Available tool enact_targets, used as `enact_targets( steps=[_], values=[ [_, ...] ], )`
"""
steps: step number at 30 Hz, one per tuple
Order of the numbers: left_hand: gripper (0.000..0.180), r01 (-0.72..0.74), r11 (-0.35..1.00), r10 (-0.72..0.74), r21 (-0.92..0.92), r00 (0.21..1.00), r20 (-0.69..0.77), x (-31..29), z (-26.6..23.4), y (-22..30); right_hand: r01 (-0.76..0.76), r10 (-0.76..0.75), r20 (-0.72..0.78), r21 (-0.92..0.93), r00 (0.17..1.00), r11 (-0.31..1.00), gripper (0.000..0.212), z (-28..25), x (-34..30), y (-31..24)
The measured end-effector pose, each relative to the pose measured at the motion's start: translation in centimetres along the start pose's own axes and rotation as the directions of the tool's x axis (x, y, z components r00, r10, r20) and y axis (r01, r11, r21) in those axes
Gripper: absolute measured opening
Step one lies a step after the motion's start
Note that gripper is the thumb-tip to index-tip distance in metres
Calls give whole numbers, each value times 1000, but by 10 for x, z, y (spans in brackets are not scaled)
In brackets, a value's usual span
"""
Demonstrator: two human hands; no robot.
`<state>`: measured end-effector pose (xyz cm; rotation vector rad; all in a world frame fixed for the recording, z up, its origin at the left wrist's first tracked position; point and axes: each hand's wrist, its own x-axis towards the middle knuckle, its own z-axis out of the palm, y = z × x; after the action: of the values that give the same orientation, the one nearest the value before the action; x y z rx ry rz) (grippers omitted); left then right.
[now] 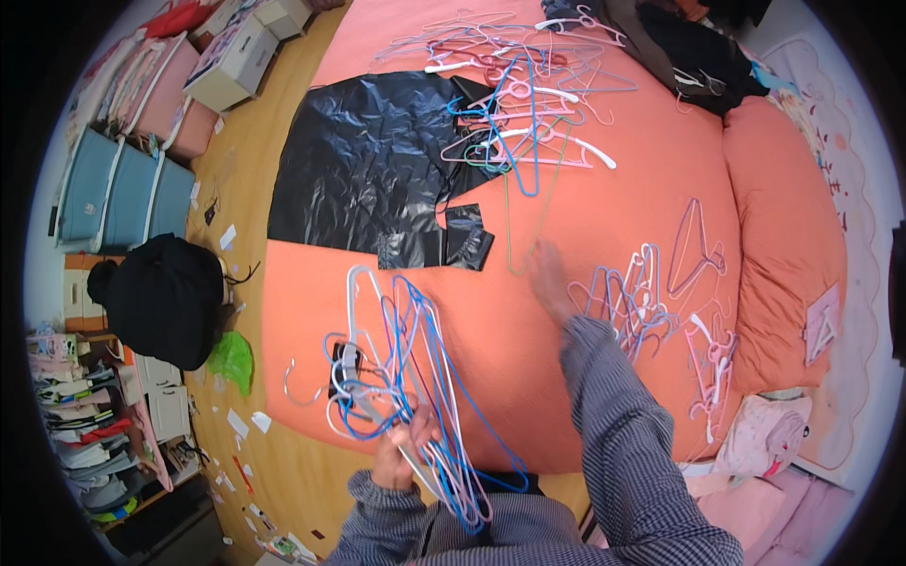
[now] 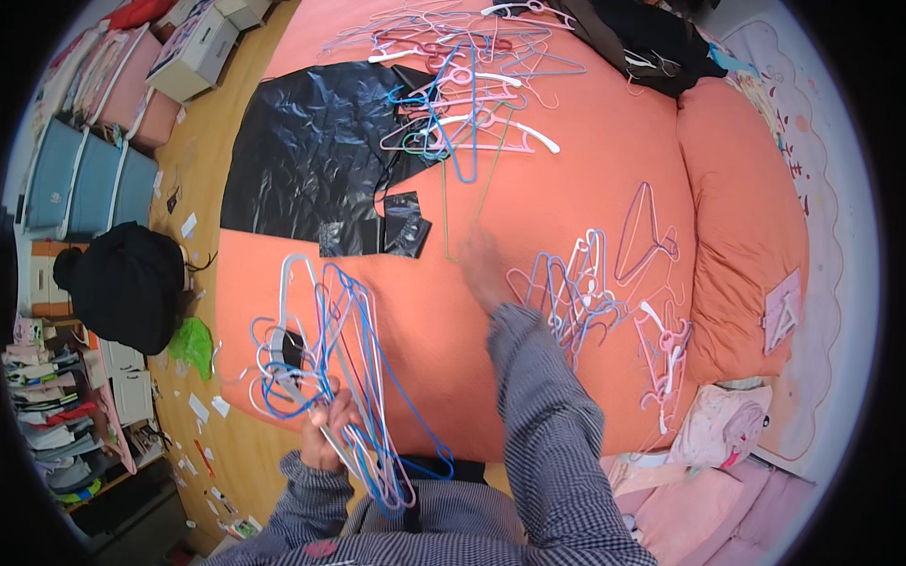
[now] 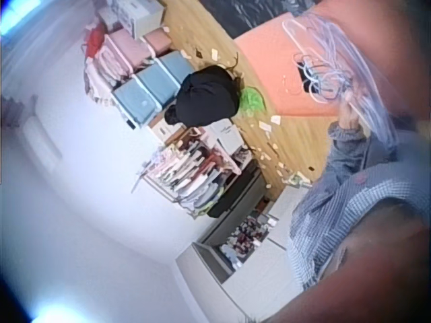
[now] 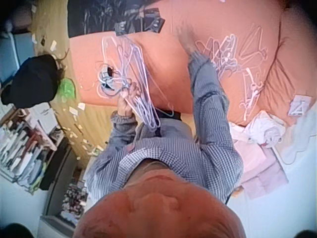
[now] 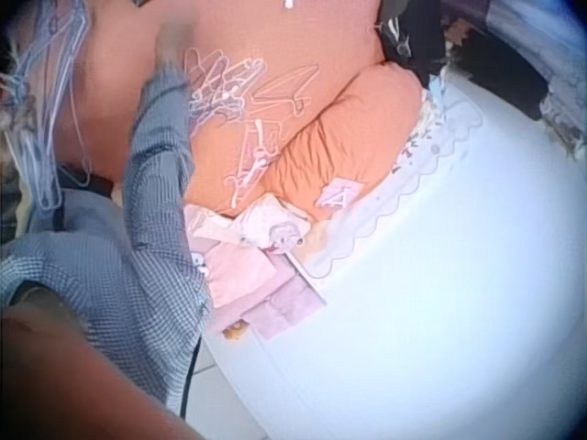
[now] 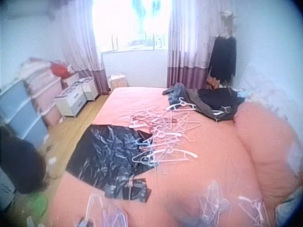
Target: The person gathers plastic clothes hangers from the floor and bed, untangles them, and places them into a black plastic bag. The person handles the hangers one by one and in small groups, moving between the floor and the bed to collect them.
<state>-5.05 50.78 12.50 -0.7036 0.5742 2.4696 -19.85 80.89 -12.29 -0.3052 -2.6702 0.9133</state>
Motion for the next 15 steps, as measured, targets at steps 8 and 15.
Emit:
enact_targets(
  steps=[8,15],
  values=[
    [36,-16,975,22,-222,1000,22,-25,-35,-17,-225,228,198,-40,953,974,15,52,27,-39],
    [33,-59,983,53,-174,998,-39,-48,-22,-23,-396,117,563,404,818,825,20,-106,-81,-63]
  ],
)
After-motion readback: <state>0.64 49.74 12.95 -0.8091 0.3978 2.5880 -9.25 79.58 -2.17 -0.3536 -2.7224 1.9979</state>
